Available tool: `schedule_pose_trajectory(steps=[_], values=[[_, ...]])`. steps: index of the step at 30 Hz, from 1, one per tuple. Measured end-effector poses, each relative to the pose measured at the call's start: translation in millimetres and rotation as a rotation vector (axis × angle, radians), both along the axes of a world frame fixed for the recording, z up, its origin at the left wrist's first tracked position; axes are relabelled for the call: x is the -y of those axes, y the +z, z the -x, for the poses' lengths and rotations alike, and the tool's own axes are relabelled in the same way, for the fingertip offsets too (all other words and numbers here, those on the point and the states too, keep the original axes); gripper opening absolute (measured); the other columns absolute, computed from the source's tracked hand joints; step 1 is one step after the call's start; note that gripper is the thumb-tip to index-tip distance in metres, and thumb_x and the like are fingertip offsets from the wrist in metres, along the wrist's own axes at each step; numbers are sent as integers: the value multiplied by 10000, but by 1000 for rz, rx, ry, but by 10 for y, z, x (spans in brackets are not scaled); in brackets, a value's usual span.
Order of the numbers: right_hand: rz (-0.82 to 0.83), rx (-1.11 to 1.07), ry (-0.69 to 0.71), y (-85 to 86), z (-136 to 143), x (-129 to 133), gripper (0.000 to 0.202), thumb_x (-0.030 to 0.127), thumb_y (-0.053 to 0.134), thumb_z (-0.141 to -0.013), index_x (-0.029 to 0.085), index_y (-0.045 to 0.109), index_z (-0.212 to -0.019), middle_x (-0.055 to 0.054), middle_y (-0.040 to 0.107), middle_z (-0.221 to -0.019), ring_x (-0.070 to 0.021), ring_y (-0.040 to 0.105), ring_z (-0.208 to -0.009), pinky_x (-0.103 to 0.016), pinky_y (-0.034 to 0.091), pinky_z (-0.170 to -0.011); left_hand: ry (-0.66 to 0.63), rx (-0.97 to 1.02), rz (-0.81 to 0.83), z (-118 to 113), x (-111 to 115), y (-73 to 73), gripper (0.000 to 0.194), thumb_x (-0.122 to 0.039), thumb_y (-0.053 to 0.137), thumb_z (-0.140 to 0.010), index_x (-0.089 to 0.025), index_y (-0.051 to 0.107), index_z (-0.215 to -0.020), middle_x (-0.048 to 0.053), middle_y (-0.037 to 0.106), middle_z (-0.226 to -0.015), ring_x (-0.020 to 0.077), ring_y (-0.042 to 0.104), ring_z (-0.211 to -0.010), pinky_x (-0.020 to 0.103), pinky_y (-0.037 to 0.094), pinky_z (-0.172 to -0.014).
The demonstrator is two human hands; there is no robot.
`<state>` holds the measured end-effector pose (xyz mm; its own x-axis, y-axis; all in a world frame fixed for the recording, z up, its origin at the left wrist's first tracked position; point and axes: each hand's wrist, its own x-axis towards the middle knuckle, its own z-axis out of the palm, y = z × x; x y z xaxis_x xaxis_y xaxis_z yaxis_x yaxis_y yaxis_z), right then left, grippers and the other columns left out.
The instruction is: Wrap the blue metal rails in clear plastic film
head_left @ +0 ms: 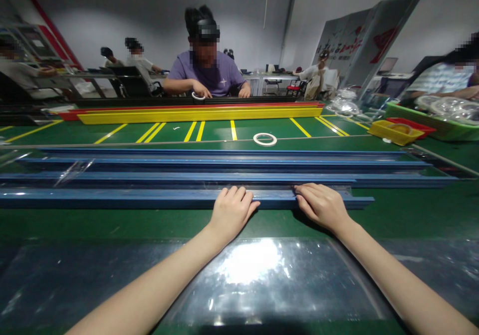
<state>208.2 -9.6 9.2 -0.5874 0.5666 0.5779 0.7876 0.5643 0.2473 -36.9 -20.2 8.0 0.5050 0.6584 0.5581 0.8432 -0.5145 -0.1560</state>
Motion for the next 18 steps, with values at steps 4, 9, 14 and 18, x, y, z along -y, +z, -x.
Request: schedule_pose_trajectory(steps=[4,9,14,18], values=[[14,0,-6,-4,-1,0,232,235,393,-825,157,612,-827,-68,668,-839,-151,588,-759,-258,419,-662,-1,1,-1,1,1,-1,262,-366,419,-847,-176,530,-706,29,550,-676,165,472,-662,295,257,-586],[23,-8,-4,-11,-6,-2,226,232,398,-823,155,610,-824,-70,665,-842,-153,587,-769,-258,418,-665,-4,3,-2,1,0,0,259,-367,426,-844,-174,532,-708,29,552,-677,165,472,-662,294,256,-589],[39,-17,5,-3,1,2,217,229,401,-821,151,603,-809,-74,660,-833,-160,581,-779,-263,411,-670,-2,1,3,1,-1,0,257,-367,425,-844,-174,532,-712,28,552,-681,168,474,-666,297,254,-589],[107,-109,-22,-14,-5,-5,222,226,375,-829,170,590,-814,-60,653,-829,-152,577,-771,-256,408,-671,2,-3,6,-2,-1,-2,263,-370,420,-846,-177,531,-706,29,552,-680,166,476,-668,299,254,-586]])
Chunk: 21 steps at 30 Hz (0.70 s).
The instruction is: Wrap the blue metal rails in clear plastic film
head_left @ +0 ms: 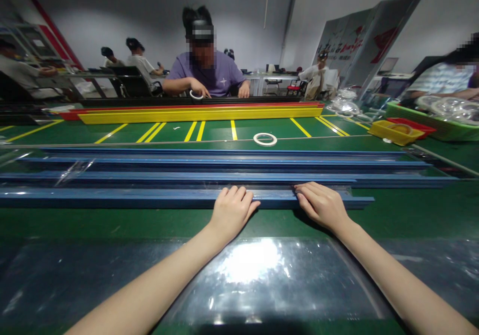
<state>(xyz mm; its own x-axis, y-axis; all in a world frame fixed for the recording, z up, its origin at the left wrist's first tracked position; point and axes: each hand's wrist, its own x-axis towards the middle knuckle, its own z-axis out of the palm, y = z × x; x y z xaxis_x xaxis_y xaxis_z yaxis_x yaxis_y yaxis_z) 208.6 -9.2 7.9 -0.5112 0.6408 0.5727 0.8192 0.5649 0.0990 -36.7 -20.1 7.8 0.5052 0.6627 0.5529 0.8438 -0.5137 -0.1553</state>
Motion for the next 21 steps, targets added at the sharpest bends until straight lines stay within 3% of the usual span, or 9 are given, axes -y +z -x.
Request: schedule_pose_trajectory(steps=[5,11,16,21], values=[[41,-260,-136,-25,-18,-28,267,241,320,-850,195,563,-746,-47,635,-744,-155,578,-729,-261,412,-652,-3,5,5,-2,-1,-1,266,-373,417,-847,-176,532,-709,30,554,-685,170,478,-677,301,256,-589],[153,-378,-222,77,35,-34,264,288,366,-830,203,530,-642,-21,602,-654,-144,557,-643,-246,391,-594,-8,24,9,-3,-5,-14,246,-368,423,-844,-172,530,-739,29,557,-723,173,477,-699,301,263,-602],[279,-342,-247,182,56,-95,267,320,384,-810,208,457,-578,10,532,-566,-123,499,-550,-226,345,-516,-3,39,12,-8,-8,-27,246,-372,426,-841,-174,531,-741,28,557,-725,174,481,-706,301,268,-609],[280,-101,-322,287,254,-126,297,326,373,-812,202,415,-545,5,525,-570,-117,487,-544,-225,267,-474,-4,39,15,-15,-8,-32,251,-374,420,-843,-175,533,-740,26,557,-722,175,487,-704,306,276,-608]])
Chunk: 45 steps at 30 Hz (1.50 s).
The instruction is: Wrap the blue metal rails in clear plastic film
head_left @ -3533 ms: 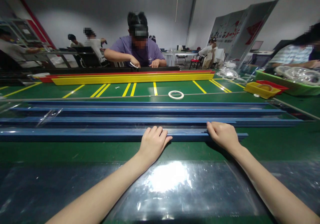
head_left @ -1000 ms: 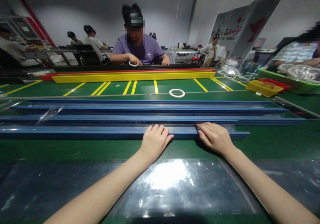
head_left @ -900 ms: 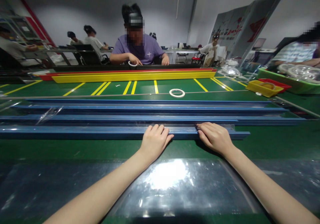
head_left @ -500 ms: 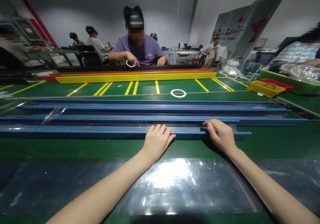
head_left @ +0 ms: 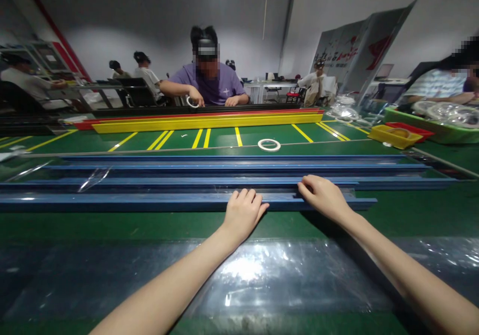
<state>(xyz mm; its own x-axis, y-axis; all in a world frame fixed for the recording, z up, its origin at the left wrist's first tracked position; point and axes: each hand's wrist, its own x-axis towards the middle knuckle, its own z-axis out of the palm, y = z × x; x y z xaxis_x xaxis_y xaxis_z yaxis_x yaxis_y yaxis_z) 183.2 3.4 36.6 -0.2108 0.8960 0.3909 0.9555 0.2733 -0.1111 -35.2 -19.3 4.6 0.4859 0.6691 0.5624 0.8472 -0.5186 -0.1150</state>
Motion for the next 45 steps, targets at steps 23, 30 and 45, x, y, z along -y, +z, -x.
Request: schedule_pose_trajectory(steps=[23,30,45], values=[[-563,290,311,-219,445,-32,346,228,376,-821,159,514,-512,-3,494,-456,-84,412,-429,-246,203,-460,-9,17,5,25,4,8,239,-384,431,-831,-175,534,-883,24,564,-784,181,495,-747,311,295,-639],[-563,311,258,-243,10,-25,366,217,360,-814,161,503,-482,-2,485,-443,-82,410,-424,-242,209,-452,1,40,-20,22,-3,3,260,-411,442,-823,-173,547,-840,31,572,-775,182,498,-754,307,287,-643],[-466,245,80,-273,-167,17,374,251,352,-794,164,486,-456,-13,511,-458,-84,426,-430,-236,215,-447,6,33,-66,19,-24,-6,292,-428,476,-802,-168,533,-682,23,563,-663,172,497,-668,294,272,-606]])
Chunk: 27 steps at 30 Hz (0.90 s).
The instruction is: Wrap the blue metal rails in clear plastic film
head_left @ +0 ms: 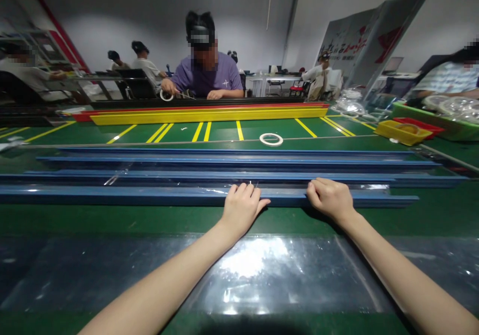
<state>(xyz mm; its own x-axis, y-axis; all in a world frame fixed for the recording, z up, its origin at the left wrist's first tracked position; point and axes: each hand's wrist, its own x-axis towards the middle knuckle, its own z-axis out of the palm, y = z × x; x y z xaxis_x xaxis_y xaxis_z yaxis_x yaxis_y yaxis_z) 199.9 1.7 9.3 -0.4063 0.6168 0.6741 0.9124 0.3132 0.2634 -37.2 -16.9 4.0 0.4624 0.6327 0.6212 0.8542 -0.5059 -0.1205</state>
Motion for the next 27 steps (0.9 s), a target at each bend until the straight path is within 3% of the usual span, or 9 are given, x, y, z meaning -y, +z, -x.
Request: schedule_pose_trajectory(steps=[16,20,27], values=[[117,-54,-7,36,21,15,380,263,355,-798,176,499,-458,-13,525,-477,-92,439,-447,-245,208,-454,27,-34,10,-3,14,23,293,-426,472,-803,-174,522,-661,21,556,-640,167,487,-643,288,264,-578],[176,-23,0,38,21,28,370,268,342,-824,182,502,-501,-4,537,-515,-94,462,-500,-248,215,-472,30,-40,27,2,17,27,289,-426,470,-804,-175,523,-669,20,558,-649,167,485,-647,289,264,-582],[122,73,78,70,32,47,282,258,344,-841,176,547,-662,-25,568,-640,-120,475,-620,-247,282,-585,28,-42,32,2,21,28,302,-431,451,-814,-174,524,-673,21,556,-651,166,482,-648,289,261,-585]])
